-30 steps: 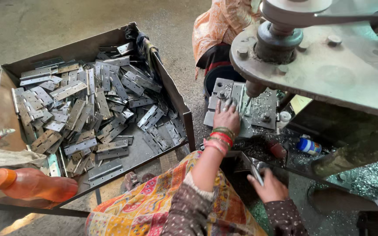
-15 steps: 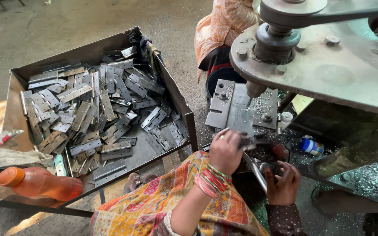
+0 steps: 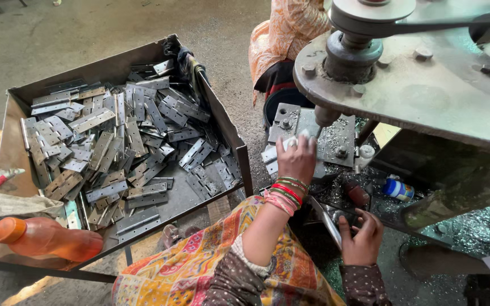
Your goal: The person repeatedly picks metal hinge pieces from a metal bin, places them into a manual punching machine, and operates the lever to process each piece. After each cycle, the processed hinge is returned to the bin. The task continues in a repetitive loop throughout the clip.
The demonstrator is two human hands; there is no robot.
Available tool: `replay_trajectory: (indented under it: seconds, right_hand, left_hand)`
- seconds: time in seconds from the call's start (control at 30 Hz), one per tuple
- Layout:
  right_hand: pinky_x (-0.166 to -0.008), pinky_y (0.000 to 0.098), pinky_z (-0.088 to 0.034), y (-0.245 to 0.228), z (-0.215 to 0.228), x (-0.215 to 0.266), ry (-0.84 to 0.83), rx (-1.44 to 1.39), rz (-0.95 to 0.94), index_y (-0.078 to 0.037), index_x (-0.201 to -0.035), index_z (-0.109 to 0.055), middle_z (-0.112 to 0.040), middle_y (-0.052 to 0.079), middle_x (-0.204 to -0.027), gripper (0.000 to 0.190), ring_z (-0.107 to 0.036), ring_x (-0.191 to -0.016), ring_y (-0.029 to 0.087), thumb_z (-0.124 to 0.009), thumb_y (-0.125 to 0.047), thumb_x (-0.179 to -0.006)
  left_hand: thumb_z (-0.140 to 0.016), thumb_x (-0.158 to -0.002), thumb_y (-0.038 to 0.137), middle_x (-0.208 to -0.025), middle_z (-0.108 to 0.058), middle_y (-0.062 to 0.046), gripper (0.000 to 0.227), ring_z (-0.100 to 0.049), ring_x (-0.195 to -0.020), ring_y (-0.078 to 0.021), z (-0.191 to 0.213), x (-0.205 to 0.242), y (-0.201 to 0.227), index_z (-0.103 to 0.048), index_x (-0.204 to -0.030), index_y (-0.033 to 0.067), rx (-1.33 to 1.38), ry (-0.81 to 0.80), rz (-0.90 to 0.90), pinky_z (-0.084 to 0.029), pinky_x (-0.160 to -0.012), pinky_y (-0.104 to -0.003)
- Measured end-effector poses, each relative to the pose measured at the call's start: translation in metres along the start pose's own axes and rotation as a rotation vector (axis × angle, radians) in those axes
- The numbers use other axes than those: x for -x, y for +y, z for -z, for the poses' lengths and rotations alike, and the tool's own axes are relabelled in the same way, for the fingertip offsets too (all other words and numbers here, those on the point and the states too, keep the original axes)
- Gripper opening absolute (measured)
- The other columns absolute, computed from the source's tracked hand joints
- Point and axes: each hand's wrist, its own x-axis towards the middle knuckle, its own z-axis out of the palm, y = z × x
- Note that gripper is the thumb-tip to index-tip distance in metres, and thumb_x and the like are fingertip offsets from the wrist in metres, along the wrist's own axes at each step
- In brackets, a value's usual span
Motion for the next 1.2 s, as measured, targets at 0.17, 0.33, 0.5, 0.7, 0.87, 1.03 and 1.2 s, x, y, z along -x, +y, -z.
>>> replay_trajectory:
  seconds: [0.17,0.33,0.5,0.7,0.87,1.03,1.2]
  right_hand:
    - [-0.086,0.0357,-0.061,-0.002,-0.005,-0.011,0.008,-0.004,0.009,-0.001,-0.128,-0.055,-0.045,0.019,-0.137,0.049,-0.059,-0.115,0.03,-0.069,-0.035,-0.095]
    - [-0.083,0.0352,-0.061,-0.008,0.001,-0.003,0.003,-0.048,0.083,0.0,-0.124,-0.057,-0.05,0.016,-0.132,0.047,-0.061,-0.109,0.027,-0.069,-0.035,-0.094]
    - [-0.082,0.035,-0.06,-0.021,0.004,-0.007,-0.029,0.017,0.068,-0.002,-0.117,-0.062,-0.054,0.015,-0.127,0.04,-0.062,-0.105,0.026,-0.073,-0.031,-0.092]
    - [-0.08,0.0355,-0.061,-0.018,0.004,-0.007,-0.078,0.025,0.062,-0.003,-0.114,-0.064,-0.058,0.014,-0.123,0.039,-0.065,-0.102,0.026,-0.073,-0.033,-0.09]
    - [-0.083,0.0488,-0.057,0.023,-0.016,0.004,-0.144,0.317,0.263,-0.004,-0.116,-0.06,-0.061,0.017,-0.117,0.06,-0.064,-0.105,0.038,-0.073,-0.051,-0.081]
    - [-0.077,0.0516,-0.059,0.091,-0.067,0.044,-0.718,0.525,-0.251,-0.011,-0.143,-0.039,-0.071,0.021,-0.102,0.076,-0.073,-0.088,0.043,-0.066,-0.057,-0.089]
    - [-0.072,0.0533,-0.059,0.119,-0.071,0.05,-0.691,0.473,-0.087,-0.004,-0.134,-0.037,-0.073,0.027,-0.09,0.085,-0.072,-0.083,0.046,-0.074,-0.059,-0.08]
  left_hand:
    - [-0.057,-0.103,0.036,-0.141,-0.062,-0.011,0.042,-0.065,-0.123,-0.0254,-0.023,0.002,-0.018,-0.063,-0.134,0.0093,-0.006,-0.179,0.048,-0.031,-0.119,-0.054]
    - [-0.049,-0.093,0.056,-0.162,-0.039,-0.01,0.071,-0.04,-0.147,-0.0315,-0.009,0.027,-0.039,-0.053,-0.143,0.0053,0.022,-0.203,0.151,-0.014,-0.118,-0.057]
    - [-0.052,-0.094,0.048,-0.152,-0.048,-0.013,0.06,-0.041,-0.144,-0.0287,0.004,0.043,-0.02,-0.062,-0.133,0.0028,0.089,-0.178,-0.014,-0.013,-0.123,-0.055]
    - [-0.052,-0.097,0.024,-0.137,-0.062,-0.01,0.033,-0.051,-0.138,-0.0309,-0.02,0.035,-0.006,-0.072,-0.116,0.0051,0.138,-0.098,0.004,-0.016,-0.126,-0.059]
    - [-0.054,-0.092,0.023,-0.129,-0.064,-0.011,0.032,-0.054,-0.132,-0.0289,-0.025,0.03,-0.006,-0.074,-0.108,0.0038,0.111,-0.021,-0.007,-0.018,-0.124,-0.058]
    - [-0.056,-0.091,0.021,-0.126,-0.065,-0.01,0.029,-0.055,-0.131,-0.0287,-0.023,0.029,-0.01,-0.074,-0.104,0.0037,0.191,-0.036,-0.007,-0.017,-0.125,-0.058]
    - [-0.057,-0.092,0.021,-0.131,-0.065,-0.01,0.027,-0.055,-0.133,-0.0281,-0.024,0.04,-0.014,-0.074,-0.104,0.0039,0.19,0.013,-0.036,-0.018,-0.127,-0.055]
